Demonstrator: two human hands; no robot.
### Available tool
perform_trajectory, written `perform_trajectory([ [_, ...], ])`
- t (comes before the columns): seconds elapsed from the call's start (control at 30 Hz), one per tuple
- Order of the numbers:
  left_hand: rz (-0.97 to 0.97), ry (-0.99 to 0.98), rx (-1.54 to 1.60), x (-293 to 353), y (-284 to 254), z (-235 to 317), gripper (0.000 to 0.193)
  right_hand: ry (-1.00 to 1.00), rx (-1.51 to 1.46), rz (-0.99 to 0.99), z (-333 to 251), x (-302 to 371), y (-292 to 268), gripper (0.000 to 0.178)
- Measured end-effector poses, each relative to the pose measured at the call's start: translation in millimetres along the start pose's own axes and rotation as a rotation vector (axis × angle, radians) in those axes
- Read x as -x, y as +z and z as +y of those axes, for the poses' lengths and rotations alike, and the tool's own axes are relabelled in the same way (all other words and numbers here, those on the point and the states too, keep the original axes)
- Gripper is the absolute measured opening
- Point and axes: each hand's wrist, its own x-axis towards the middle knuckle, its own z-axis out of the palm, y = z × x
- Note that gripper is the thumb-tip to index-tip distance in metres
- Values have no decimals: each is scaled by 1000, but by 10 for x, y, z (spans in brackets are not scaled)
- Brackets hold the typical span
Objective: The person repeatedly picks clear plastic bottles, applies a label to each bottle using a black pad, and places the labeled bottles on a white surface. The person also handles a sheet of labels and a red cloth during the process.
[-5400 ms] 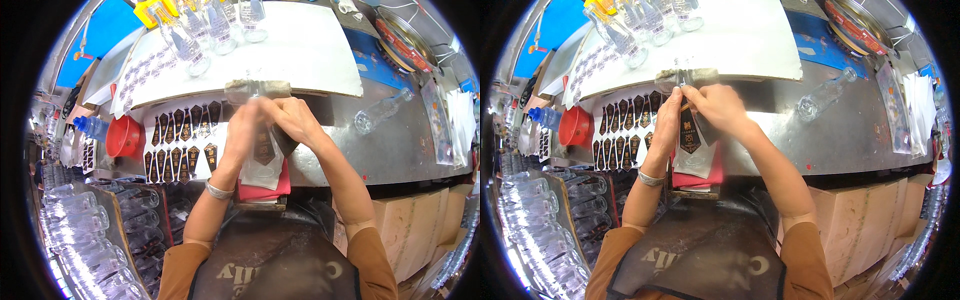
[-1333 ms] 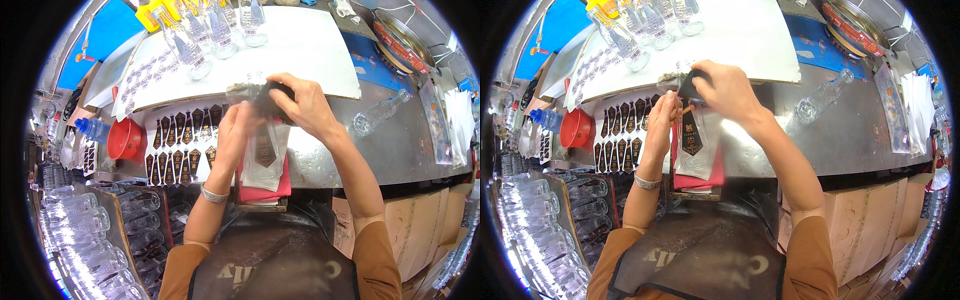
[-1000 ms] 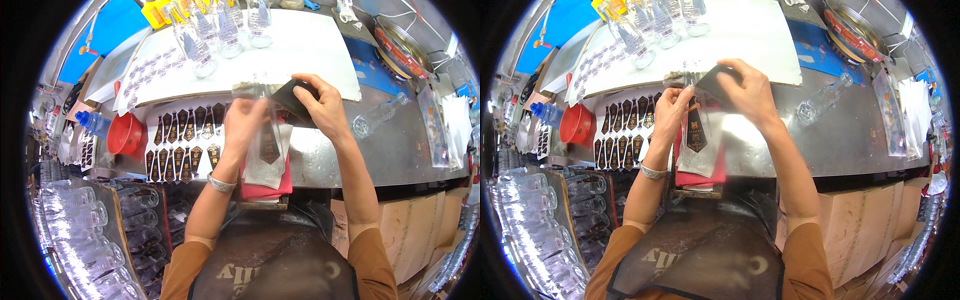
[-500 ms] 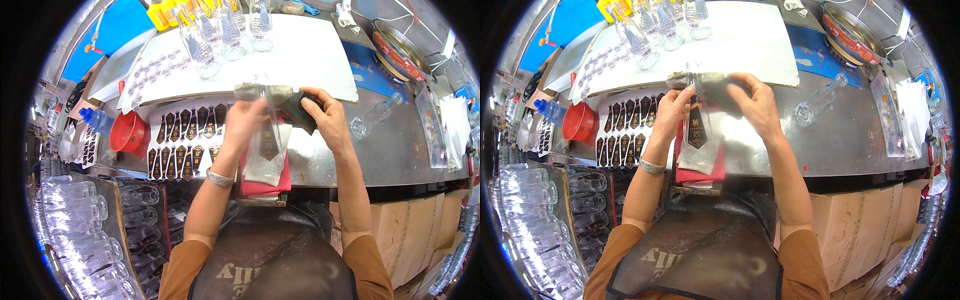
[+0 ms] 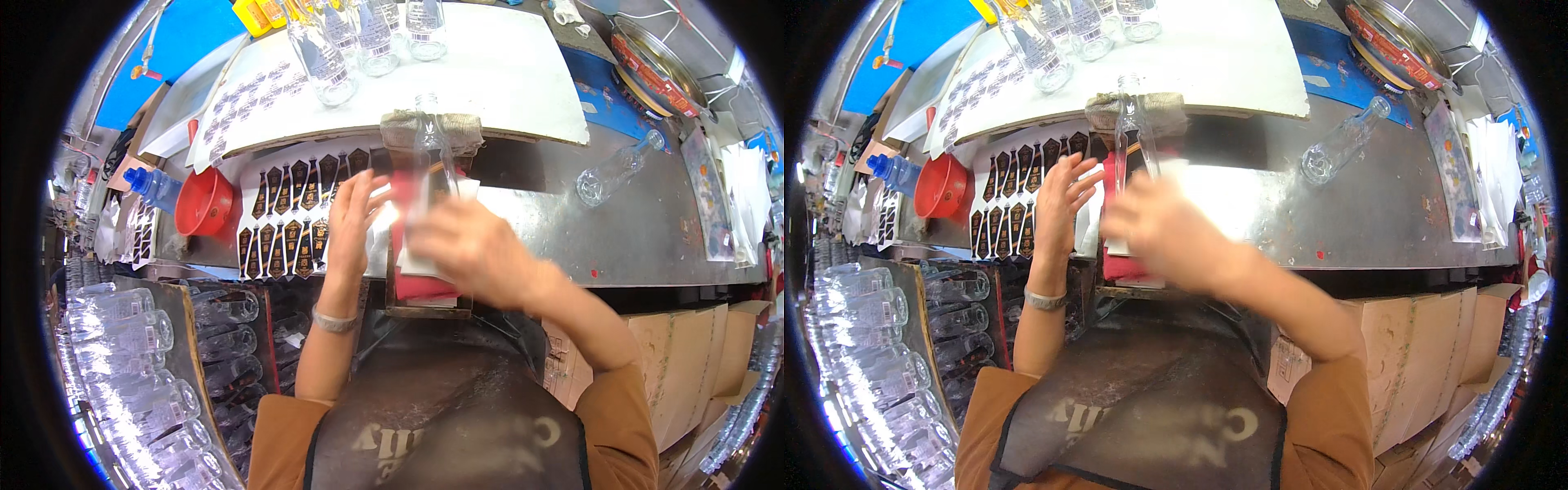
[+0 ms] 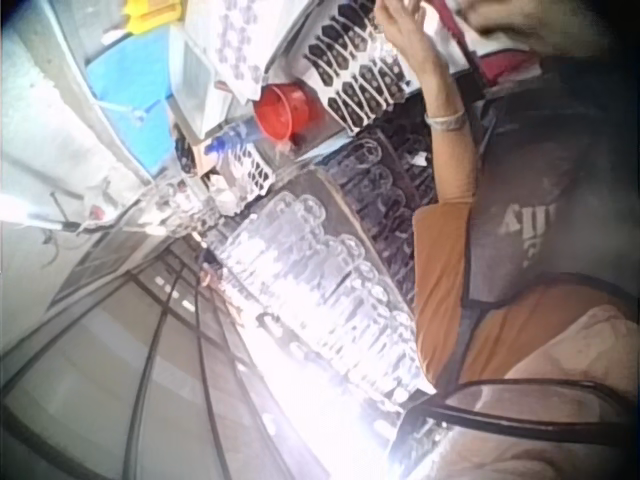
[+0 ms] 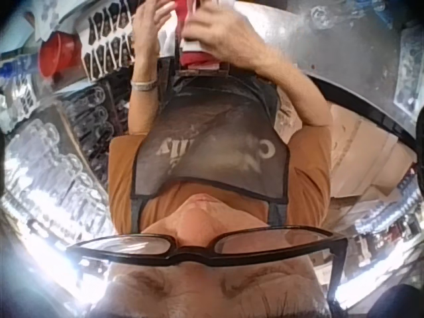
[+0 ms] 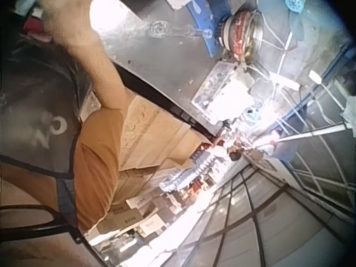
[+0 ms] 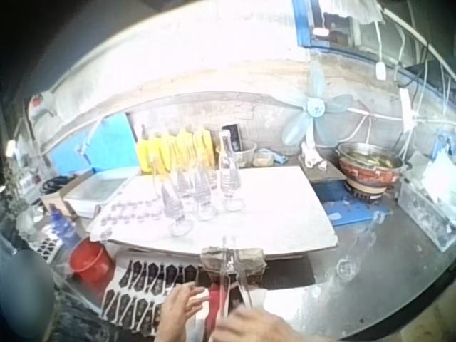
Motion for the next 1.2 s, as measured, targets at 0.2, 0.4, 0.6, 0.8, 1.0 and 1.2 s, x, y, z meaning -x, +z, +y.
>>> perform_trajectory([
  [0.2,-140,144,-57,184,31,-82,61,326,-221,221,421,-134,-96,25],
  [0.4,-436,505,-589,503,-24,-24,107,229,-392,148,25,490,-31,35],
  [0.6,-260,683,-713,540,183,-236,109,887,-854,86,-97,683,-202,17],
  [0.8,-416,175,250,543,294,-56,112,1046,-1187,140,202,692,201,48],
  [1.0,-274,618,-425,525,188,-170,97,947,-786,35,-83,525,15,42],
  [1.2,-240,619,-652,582,127,-309,91,785,-389,-3,-176,520,-4,39],
])
